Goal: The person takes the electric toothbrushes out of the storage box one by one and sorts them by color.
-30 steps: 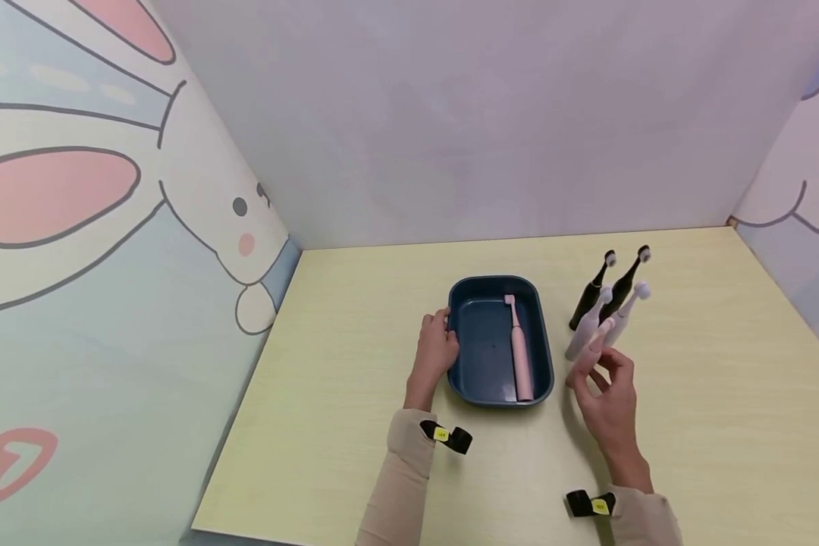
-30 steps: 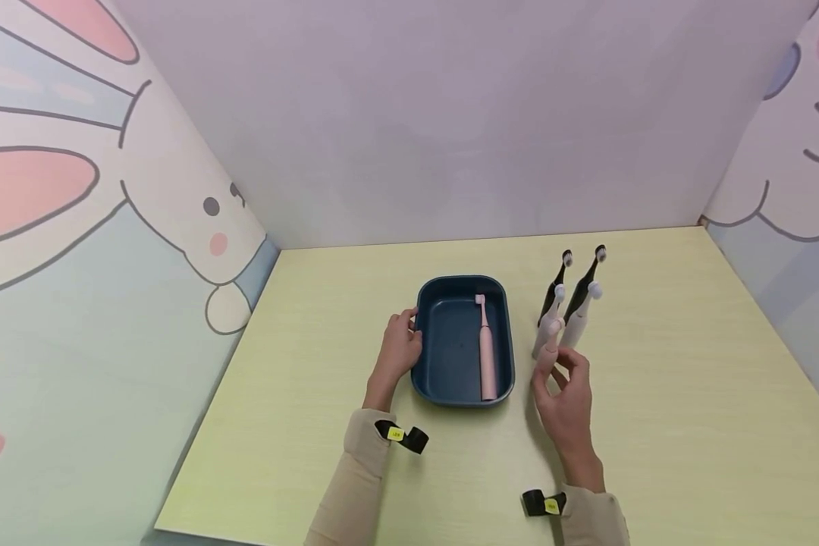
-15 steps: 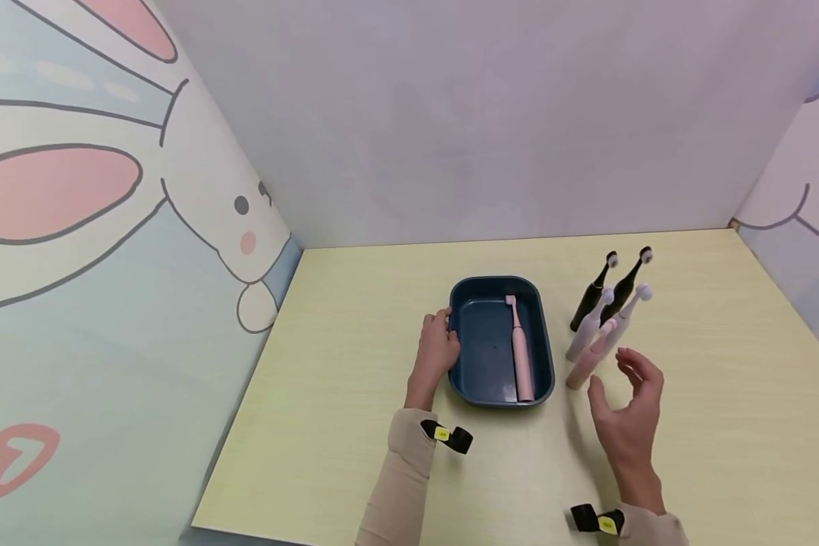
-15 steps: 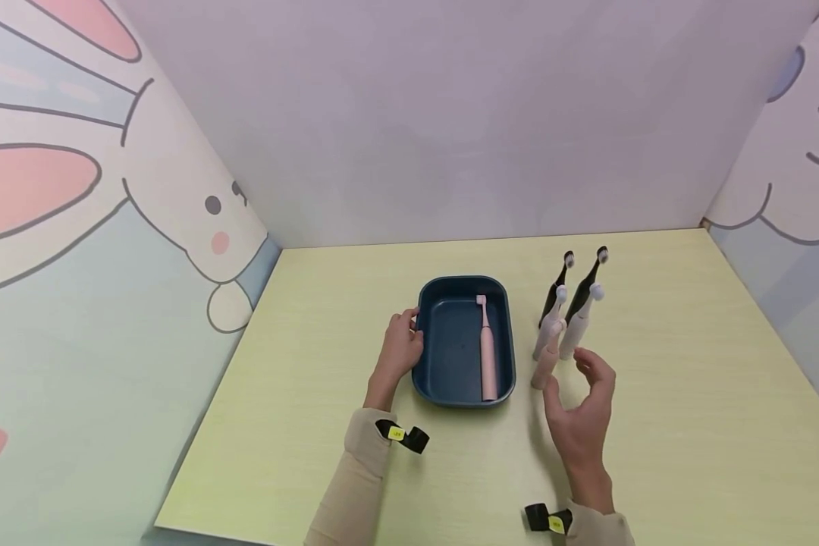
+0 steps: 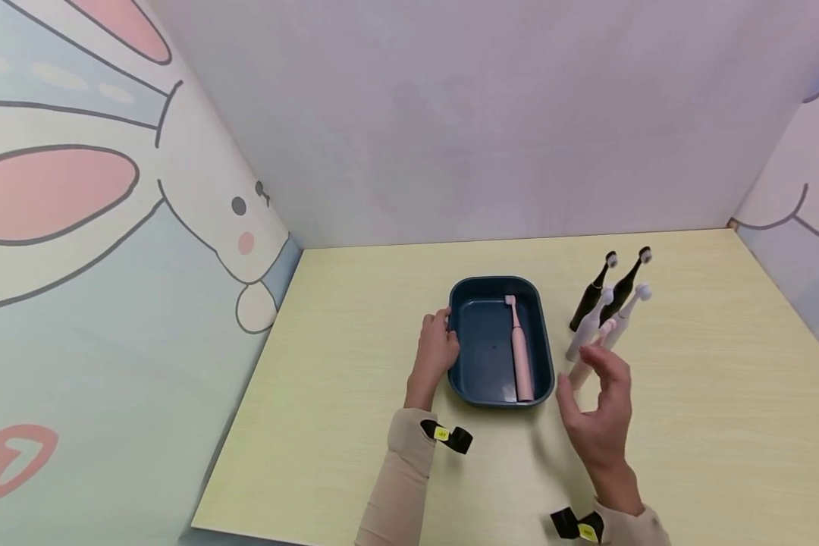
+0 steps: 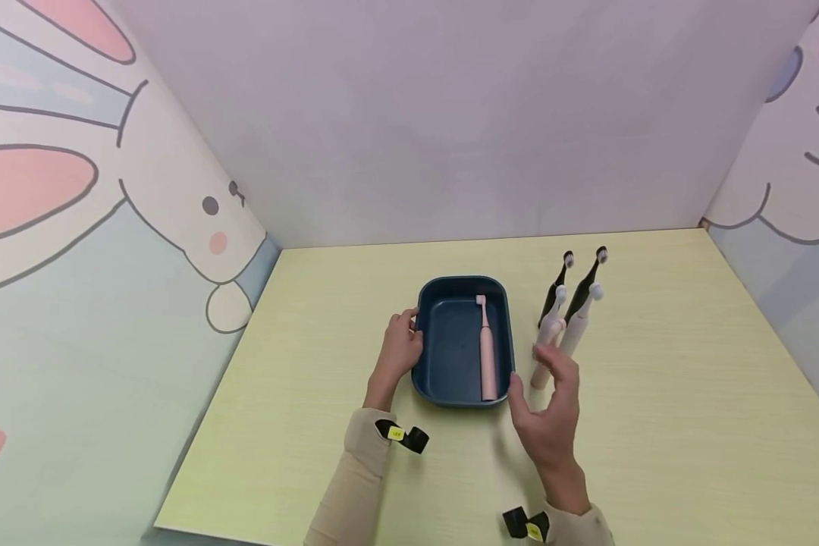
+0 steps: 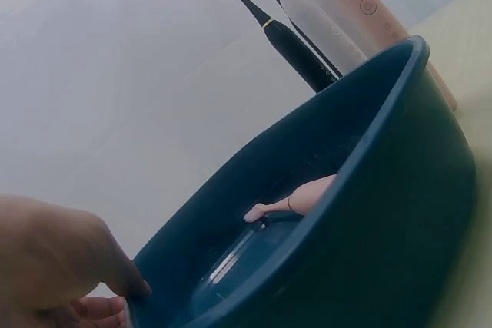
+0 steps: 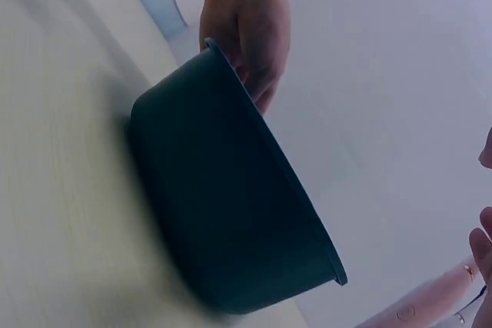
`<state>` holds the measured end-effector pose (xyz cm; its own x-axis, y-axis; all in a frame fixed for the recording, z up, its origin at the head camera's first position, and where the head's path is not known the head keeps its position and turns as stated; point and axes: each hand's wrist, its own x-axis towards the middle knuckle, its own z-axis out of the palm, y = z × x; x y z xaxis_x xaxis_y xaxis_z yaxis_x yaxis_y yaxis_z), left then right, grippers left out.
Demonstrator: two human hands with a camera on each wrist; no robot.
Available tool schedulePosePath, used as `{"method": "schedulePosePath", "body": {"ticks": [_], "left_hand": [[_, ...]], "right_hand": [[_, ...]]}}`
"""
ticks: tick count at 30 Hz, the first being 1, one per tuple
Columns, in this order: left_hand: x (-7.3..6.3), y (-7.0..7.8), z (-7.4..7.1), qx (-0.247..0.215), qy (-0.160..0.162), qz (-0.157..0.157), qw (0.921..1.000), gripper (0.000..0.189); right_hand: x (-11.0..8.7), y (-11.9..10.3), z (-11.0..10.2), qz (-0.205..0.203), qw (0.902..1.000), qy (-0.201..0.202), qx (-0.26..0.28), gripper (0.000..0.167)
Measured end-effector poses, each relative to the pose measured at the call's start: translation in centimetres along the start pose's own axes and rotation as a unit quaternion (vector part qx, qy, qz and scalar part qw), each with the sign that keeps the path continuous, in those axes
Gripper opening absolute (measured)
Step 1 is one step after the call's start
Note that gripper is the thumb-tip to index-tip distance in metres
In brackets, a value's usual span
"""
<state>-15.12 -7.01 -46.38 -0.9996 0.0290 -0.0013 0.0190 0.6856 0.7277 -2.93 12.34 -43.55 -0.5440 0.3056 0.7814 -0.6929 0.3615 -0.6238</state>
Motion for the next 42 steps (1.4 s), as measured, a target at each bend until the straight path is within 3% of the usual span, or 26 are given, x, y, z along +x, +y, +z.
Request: {"method": "schedulePosePath", "body": {"ticks": [4, 8, 11, 14, 18, 22, 26, 42], "left_hand": [[0.0, 0.0, 0.0, -0.002, 0.000, -0.001, 1.0000, 0.046], [0.1, 0.0, 0.0, -0.005, 0.000, -0.002, 1.0000, 0.046], [0.1, 0.0, 0.1, -0.007, -0.002, -0.004, 1.0000, 0.046], [0.1, 0.0, 0.1, -0.012, -0.003, -0.006, 0.9999, 0.046], [-0.1, 0.0, 0.2, -0.019, -0.005, -0.006, 0.9998, 0.046], [-0.1, 0.1, 0.2, -0.023, -0.009, -0.008, 0.9997, 0.046], [-0.1, 0.2, 0.1, -0.031, -0.010, -0.007, 0.9995, 0.045], [-0.2, 0.3, -0.1, -0.050, -0.007, -0.006, 0.9987, 0.044]], "right_hand": [[-0.3, 1.6, 0.9, -0.001, 0.9983, -0.054, -0.025, 0.051], [-0.4, 2.8, 1.9, 0.083, 0.9865, -0.116, -0.081, 0.064], [-0.2, 3.2, 2.8, 0.182, 0.9649, -0.155, -0.109, 0.067], [0.2, 3.4, 3.5, 0.271, 0.9325, -0.201, -0.128, 0.071], [0.8, 3.7, 4.0, 0.329, 0.8922, -0.269, -0.153, 0.078], [1.3, 4.2, 4.3, 0.343, 0.8644, -0.321, -0.180, 0.080], [1.6, 4.6, 4.5, 0.348, 0.8461, -0.356, -0.190, 0.082], [2.1, 5.9, 5.6, 0.371, 0.8055, -0.398, -0.234, 0.082]]}}
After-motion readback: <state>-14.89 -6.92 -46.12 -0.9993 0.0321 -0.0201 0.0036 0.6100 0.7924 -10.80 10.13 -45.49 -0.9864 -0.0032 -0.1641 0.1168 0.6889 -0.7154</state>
